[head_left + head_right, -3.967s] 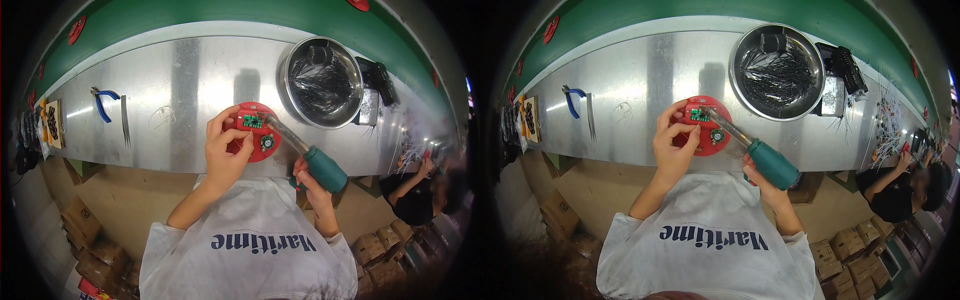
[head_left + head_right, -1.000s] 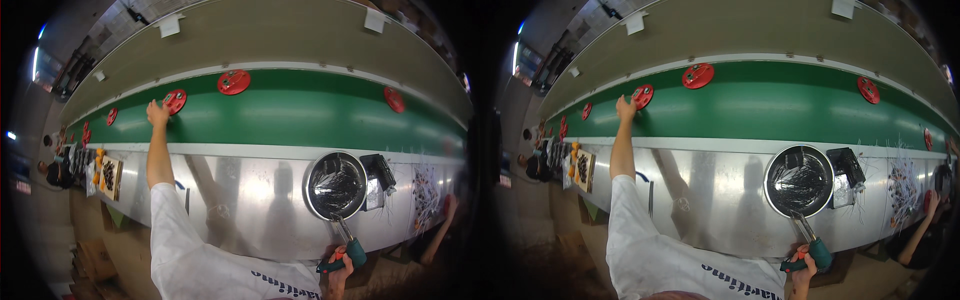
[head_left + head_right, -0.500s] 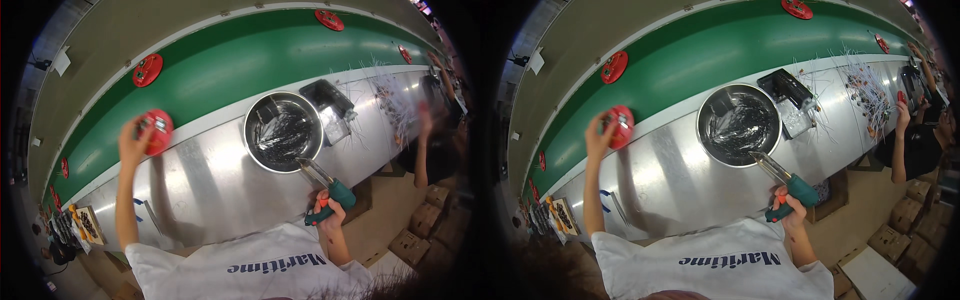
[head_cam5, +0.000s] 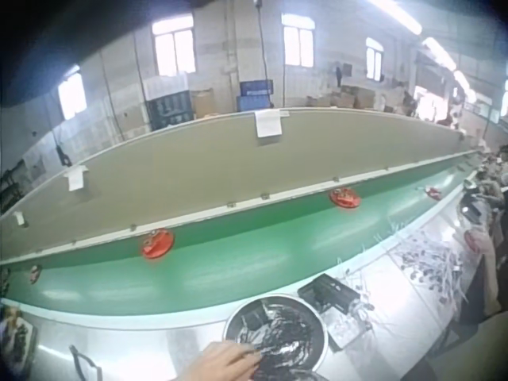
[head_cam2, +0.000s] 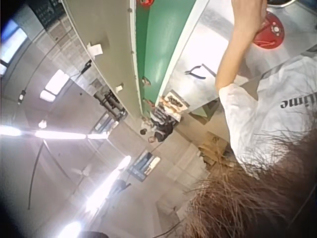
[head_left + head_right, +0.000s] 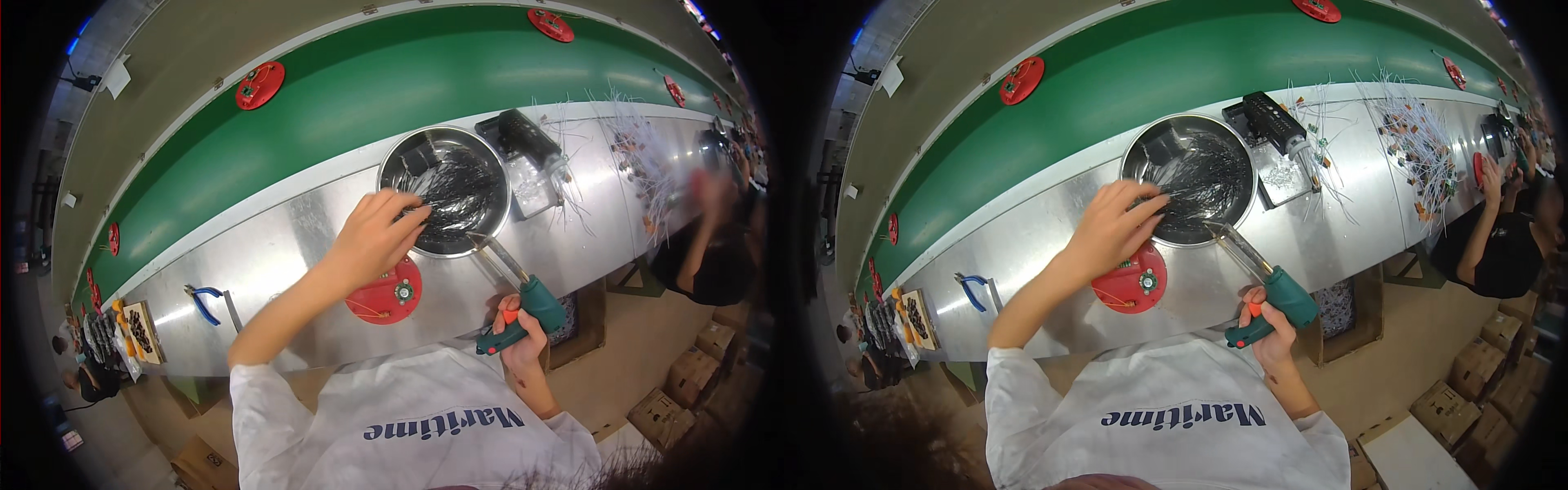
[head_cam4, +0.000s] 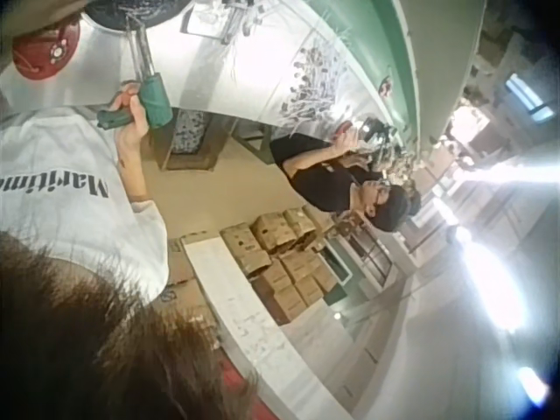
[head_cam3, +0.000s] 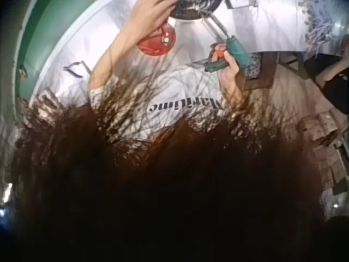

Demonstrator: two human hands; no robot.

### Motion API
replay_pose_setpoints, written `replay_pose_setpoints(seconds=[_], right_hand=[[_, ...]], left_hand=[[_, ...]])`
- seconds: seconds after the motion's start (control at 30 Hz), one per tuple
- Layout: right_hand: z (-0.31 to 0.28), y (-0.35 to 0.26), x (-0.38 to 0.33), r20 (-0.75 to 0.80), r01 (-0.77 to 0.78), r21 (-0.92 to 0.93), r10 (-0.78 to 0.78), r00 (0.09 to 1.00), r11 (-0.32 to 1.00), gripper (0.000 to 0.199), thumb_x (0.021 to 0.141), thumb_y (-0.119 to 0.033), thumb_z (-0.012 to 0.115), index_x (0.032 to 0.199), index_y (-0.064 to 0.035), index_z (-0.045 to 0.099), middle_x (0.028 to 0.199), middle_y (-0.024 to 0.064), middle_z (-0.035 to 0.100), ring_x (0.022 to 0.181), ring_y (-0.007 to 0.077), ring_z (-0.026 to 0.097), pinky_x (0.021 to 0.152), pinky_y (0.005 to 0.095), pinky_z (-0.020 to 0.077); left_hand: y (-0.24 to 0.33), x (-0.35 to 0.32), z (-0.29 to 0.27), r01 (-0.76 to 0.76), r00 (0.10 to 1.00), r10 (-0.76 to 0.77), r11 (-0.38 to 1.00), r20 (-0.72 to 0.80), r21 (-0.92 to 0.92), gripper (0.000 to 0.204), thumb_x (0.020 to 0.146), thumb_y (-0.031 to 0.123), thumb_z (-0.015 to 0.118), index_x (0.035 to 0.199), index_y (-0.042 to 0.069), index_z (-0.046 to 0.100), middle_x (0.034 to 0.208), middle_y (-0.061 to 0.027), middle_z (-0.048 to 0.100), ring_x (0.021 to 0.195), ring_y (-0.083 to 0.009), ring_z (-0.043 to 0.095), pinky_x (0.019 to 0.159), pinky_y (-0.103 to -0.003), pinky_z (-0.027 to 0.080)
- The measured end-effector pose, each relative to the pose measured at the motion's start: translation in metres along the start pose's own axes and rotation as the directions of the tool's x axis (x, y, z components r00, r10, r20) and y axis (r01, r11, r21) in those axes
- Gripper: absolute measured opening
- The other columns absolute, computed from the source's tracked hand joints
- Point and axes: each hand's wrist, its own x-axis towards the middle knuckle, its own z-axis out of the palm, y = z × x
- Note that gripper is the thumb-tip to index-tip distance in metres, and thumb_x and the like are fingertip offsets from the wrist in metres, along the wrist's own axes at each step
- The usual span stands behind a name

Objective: The person attaches wires to circuit boards on circular plastic bases using a soldering tool and places the assembled components onto a conveyor belt.

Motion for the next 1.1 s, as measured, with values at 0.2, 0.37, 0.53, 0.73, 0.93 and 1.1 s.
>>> replay_pose_setpoints(seconds=[0.2, 0.37, 0.53, 0.73, 0.93, 1.1], right_hand=[[0.004, 0.0, 0.002, -0.073, -0.003, 0.032, 0.006, 0.997, 0.999, 0.025, 0.081, -0.025, 0.057, 0.093, -0.0028, 0.052, 0.096, 0.0127, 0.054, 0.059, 0.0194, 0.053, 0.057, 0.0293, 0.0431], [0.004, -0.001, 0.002, -0.051, -0.003, 0.045, 0.006, 0.999, 0.999, 0.026, 0.081, -0.025, 0.057, 0.092, -0.0026, 0.051, 0.095, 0.0125, 0.053, 0.059, 0.0191, 0.053, 0.057, 0.0292, 0.0427], [0.004, -0.002, 0.004, -0.023, 0.001, 0.048, 0.0, 1.0, 0.999, 0.023, 0.082, -0.023, 0.056, 0.093, -0.0025, 0.053, 0.097, 0.0131, 0.055, 0.062, 0.0185, 0.054, 0.059, 0.0295, 0.0435], [0.007, -0.001, 0.004, -0.045, 0.01, 0.012, -0.009, 0.999, 1.0, 0.025, 0.082, -0.023, 0.054, 0.092, -0.0012, 0.052, 0.095, 0.0129, 0.054, 0.06, 0.0181, 0.052, 0.058, 0.0296, 0.0429], [0.009, -0.002, 0.004, -0.051, 0.01, 0.022, -0.009, 0.999, 1.0, 0.024, 0.083, -0.023, 0.053, 0.093, -0.0011, 0.052, 0.095, 0.0126, 0.054, 0.061, 0.0175, 0.051, 0.059, 0.0295, 0.0424], [0.012, -0.003, 0.003, -0.052, -0.004, 0.016, 0.005, 0.999, 1.0, 0.024, 0.083, -0.023, 0.053, 0.093, -0.0015, 0.053, 0.095, 0.0119, 0.055, 0.061, 0.017, 0.051, 0.059, 0.0291, 0.0421]], left_hand=[[-0.012, 0.038, 0.026, -0.202, 0.943, 0.161, 0.973, 0.291, 0.114, 0.015, 0.075, 0.006, 0.069, 0.089, 0.0, 0.066, 0.105, -0.0091, 0.061, 0.101, -0.0257, 0.054, 0.085, -0.036, 0.043], [-0.013, 0.034, 0.027, -0.124, 0.974, 0.125, 0.992, 0.188, -0.017, 0.006, 0.076, 0.004, 0.067, 0.078, 0.002, 0.063, 0.105, -0.0081, 0.061, 0.1, -0.0257, 0.054, 0.084, -0.036, 0.042], [-0.012, 0.032, 0.024, -0.068, 0.993, 0.075, 0.995, 0.093, -0.072, 0.008, 0.077, 0.004, 0.067, 0.084, 0.002, 0.063, 0.105, -0.0078, 0.061, 0.101, -0.026, 0.055, 0.085, -0.036, 0.042], [-0.013, 0.035, 0.027, -0.131, 0.966, 0.092, 0.979, 0.24, 0.154, 0.01, 0.078, 0.006, 0.066, 0.087, 0.003, 0.064, 0.105, -0.0076, 0.061, 0.099, -0.0251, 0.055, 0.086, -0.035, 0.042], [-0.013, 0.038, 0.027, -0.096, 0.976, 0.082, 0.993, 0.2, 0.064, 0.007, 0.078, 0.006, 0.067, 0.083, 0.003, 0.065, 0.102, -0.007, 0.062, 0.097, -0.0235, 0.056, 0.084, -0.035, 0.043], [-0.008, 0.037, 0.018, 0.071, 0.995, -0.061, 0.989, 0.083, -0.131, 0.008, 0.078, 0.008, 0.07, 0.076, 0.003, 0.064, 0.102, -0.007, 0.063, 0.096, -0.0246, 0.058, 0.085, -0.035, 0.044]])
